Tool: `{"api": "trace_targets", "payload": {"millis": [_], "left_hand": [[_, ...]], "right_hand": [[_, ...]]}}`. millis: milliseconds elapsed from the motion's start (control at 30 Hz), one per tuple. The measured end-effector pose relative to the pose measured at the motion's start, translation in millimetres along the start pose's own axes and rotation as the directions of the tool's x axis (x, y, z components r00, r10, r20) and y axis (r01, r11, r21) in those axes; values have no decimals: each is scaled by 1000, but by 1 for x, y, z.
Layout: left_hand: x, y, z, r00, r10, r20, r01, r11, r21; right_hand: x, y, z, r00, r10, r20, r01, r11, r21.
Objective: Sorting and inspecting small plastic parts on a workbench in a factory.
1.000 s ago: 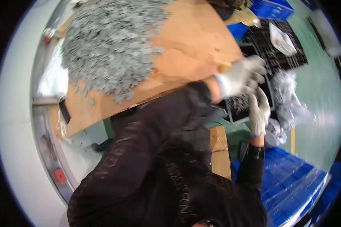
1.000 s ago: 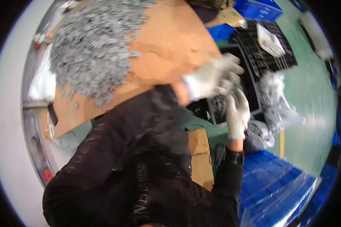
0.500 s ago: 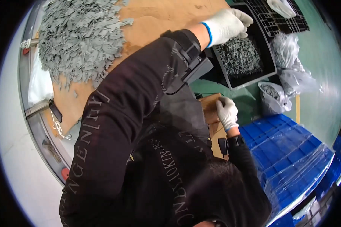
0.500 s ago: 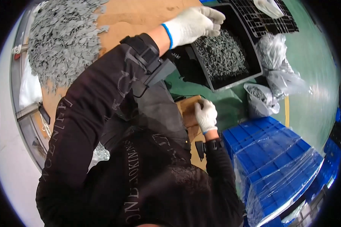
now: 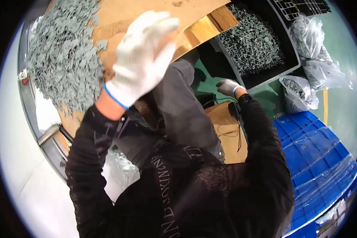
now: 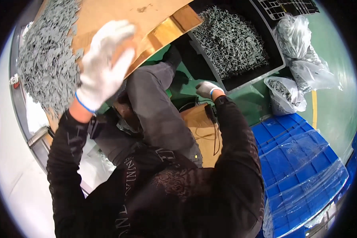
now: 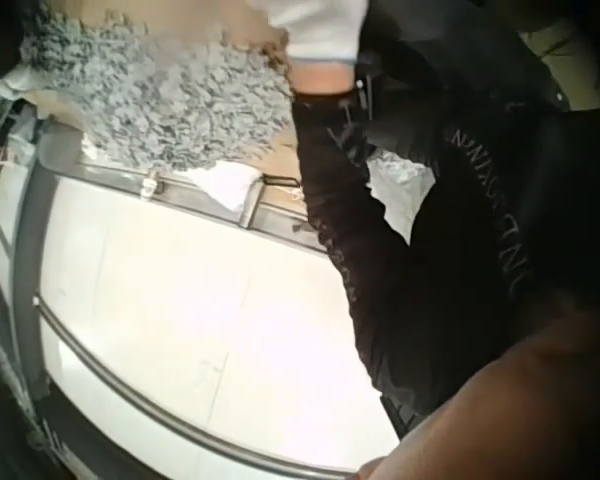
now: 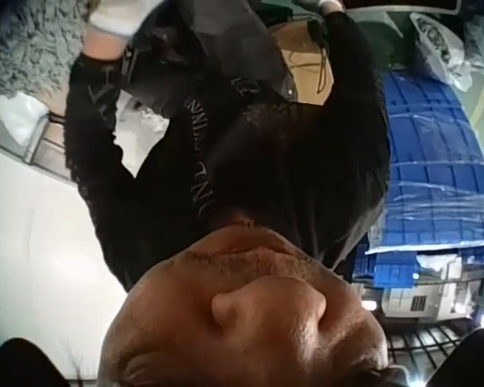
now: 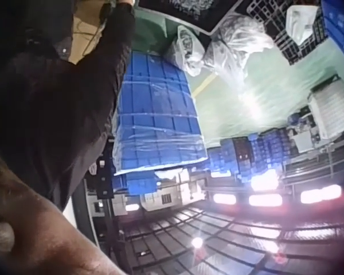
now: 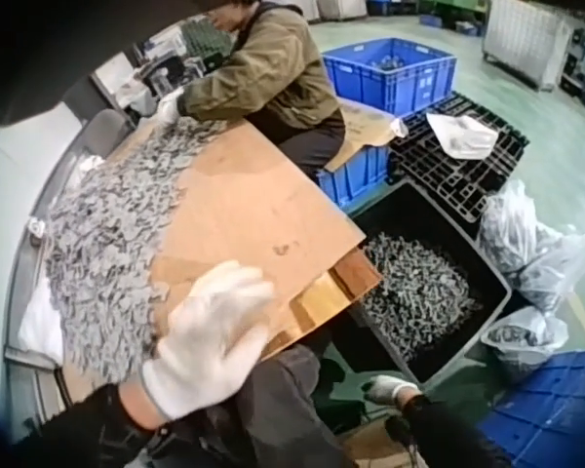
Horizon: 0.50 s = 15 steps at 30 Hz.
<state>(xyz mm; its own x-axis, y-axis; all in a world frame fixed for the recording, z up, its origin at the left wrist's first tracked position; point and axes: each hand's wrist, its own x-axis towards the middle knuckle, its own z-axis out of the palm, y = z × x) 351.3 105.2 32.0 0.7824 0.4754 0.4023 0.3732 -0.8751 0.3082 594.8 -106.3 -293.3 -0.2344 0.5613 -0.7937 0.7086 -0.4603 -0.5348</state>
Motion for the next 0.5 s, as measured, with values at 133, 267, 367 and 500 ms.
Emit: {"api": "trace_targets", "payload": {"millis": [133, 267, 367, 500], "left_hand": [[-5, 9, 19, 991, -106, 84, 110, 993, -40], [-13, 6, 28, 955, -183, 233, 184, 983, 17], [-14, 5, 25, 932, -194, 306, 165, 979, 117], [-3, -2, 31, 882, -208, 423, 187, 978, 89]], "right_hand": [[53, 21, 4, 939, -12, 344, 89, 973, -211], [106, 33, 12, 885, -1, 465, 142, 953, -267], [154, 14, 32, 853, -5, 521, 169, 949, -268], [223, 55, 133, 914, -20, 406, 143, 950, -277]]}}
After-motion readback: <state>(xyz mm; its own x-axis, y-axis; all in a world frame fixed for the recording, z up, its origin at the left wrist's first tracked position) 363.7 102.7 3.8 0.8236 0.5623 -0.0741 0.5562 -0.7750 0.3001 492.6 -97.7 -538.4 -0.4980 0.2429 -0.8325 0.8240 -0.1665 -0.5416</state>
